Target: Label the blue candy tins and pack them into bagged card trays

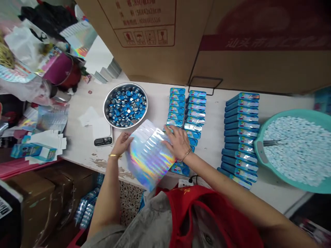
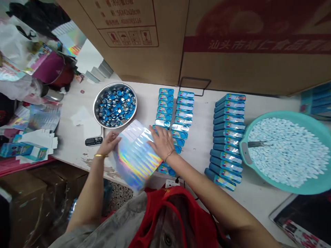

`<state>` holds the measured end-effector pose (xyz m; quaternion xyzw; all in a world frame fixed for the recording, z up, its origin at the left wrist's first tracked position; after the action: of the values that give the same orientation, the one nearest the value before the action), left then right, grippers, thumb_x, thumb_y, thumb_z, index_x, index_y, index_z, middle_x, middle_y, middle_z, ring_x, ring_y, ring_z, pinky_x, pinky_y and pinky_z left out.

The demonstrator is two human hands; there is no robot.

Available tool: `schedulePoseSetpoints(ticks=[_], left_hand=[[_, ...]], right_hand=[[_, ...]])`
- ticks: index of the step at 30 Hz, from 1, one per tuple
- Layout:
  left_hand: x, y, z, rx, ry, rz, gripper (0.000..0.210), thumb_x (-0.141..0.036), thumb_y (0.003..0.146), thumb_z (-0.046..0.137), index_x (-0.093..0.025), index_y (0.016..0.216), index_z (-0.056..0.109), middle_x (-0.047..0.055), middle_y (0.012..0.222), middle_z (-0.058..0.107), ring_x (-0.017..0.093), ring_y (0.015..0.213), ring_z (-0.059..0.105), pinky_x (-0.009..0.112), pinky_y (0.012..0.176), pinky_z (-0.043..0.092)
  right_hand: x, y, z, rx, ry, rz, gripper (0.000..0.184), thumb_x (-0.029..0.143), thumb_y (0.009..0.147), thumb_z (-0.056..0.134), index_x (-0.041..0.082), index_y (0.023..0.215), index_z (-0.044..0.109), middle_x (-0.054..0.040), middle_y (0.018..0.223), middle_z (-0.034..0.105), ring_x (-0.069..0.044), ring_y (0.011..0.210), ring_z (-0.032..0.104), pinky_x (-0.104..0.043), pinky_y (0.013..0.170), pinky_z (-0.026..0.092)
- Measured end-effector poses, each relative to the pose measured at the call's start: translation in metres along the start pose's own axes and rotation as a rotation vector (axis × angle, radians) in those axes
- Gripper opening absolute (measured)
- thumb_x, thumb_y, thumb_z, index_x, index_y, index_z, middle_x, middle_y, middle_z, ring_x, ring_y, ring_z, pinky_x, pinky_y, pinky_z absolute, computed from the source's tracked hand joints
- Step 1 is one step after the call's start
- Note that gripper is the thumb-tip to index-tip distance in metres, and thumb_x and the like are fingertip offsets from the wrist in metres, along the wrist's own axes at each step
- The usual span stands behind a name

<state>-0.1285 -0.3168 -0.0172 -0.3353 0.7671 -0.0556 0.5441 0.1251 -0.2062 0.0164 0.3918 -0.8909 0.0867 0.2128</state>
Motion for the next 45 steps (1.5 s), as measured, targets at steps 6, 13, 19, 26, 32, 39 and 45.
schedulePoseSetpoints(ticks=[6, 13, 19, 26, 32, 39, 45], left_hand=[[-0.096, -0.034, 0.011, 0.33, 0.061, 0.256, 0.025, -0.039, 0.078, 0.068, -0.021, 0.091, 0.058, -0.002, 0.076, 0.059, 0.012, 0.066, 0.053, 0.023, 0.061, 0.042], [-0.112, 0.004, 0.099, 0.257, 0.658, 0.652, 0.018, -0.031, 0.091, 0.049, -0.019, 0.097, 0.062, 0.004, 0.086, 0.066, 0.018, 0.081, 0.057, 0.033, 0.078, 0.04], [-0.096, 0.02, 0.137, 0.123, 0.923, 0.777, 0.024, -0.025, 0.094, 0.045, -0.022, 0.107, 0.065, 0.008, 0.104, 0.068, 0.024, 0.096, 0.056, 0.038, 0.08, 0.039], [-0.084, -0.008, 0.142, 0.075, 0.837, 0.895, 0.016, -0.019, 0.091, 0.048, -0.02, 0.096, 0.063, 0.011, 0.115, 0.064, 0.024, 0.1, 0.055, 0.039, 0.081, 0.043], [-0.11, -0.06, 0.111, -0.161, 0.181, 0.626, 0.011, -0.026, 0.086, 0.061, -0.02, 0.08, 0.053, 0.001, 0.076, 0.059, 0.015, 0.074, 0.055, 0.029, 0.07, 0.045], [-0.115, -0.039, 0.152, -0.194, -0.473, 0.196, 0.026, -0.033, 0.074, 0.071, -0.021, 0.078, 0.048, -0.002, 0.073, 0.058, 0.011, 0.07, 0.058, 0.025, 0.069, 0.048], [-0.11, -0.028, 0.218, -0.01, -0.437, 0.151, 0.024, -0.035, 0.075, 0.067, -0.021, 0.074, 0.048, -0.003, 0.068, 0.054, 0.011, 0.065, 0.056, 0.026, 0.067, 0.047]], right_hand=[[0.055, 0.017, -0.042, -0.052, 0.098, -0.125, 0.047, 0.043, 0.097, 0.034, 0.017, 0.133, 0.049, -0.0131, 0.126, 0.056, -0.028, 0.121, 0.04, -0.045, 0.104, 0.02], [-0.021, 0.031, -0.012, 0.114, 0.087, 0.153, 0.029, 0.027, 0.097, 0.036, 0.018, 0.093, 0.064, -0.0101, 0.098, 0.066, -0.024, 0.094, 0.052, -0.034, 0.077, 0.029], [-0.058, 0.038, 0.006, 0.187, 0.061, 0.217, 0.029, 0.028, 0.098, 0.037, 0.018, 0.092, 0.064, -0.0092, 0.101, 0.068, -0.024, 0.097, 0.053, -0.034, 0.076, 0.027], [-0.068, 0.039, 0.023, 0.144, 0.032, 0.213, 0.031, 0.028, 0.097, 0.036, 0.018, 0.09, 0.064, -0.01, 0.097, 0.066, -0.025, 0.095, 0.051, -0.035, 0.078, 0.027], [-0.059, 0.034, 0.026, -0.03, 0.161, 0.134, 0.033, 0.033, 0.098, 0.036, 0.017, 0.106, 0.063, -0.0119, 0.103, 0.064, -0.026, 0.1, 0.05, -0.038, 0.087, 0.032], [-0.062, -0.024, -0.023, -0.356, 0.805, 0.302, 0.055, 0.059, 0.095, 0.024, 0.019, 0.092, 0.062, -0.0078, 0.095, 0.062, -0.021, 0.096, 0.057, -0.035, 0.085, 0.043], [-0.099, -0.072, -0.022, -0.377, 0.981, 0.612, 0.034, 0.051, 0.085, 0.052, 0.02, 0.071, 0.054, 0.0009, 0.067, 0.054, -0.015, 0.067, 0.05, -0.028, 0.068, 0.043]])
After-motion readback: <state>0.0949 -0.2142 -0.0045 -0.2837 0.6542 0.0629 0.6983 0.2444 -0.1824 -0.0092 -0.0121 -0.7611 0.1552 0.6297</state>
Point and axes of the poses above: each hand's wrist, its own y-axis towards the middle knuckle, its own z-axis out of the palm, x = y × z, the point moved 5 cm from there along y, towards the middle knuckle
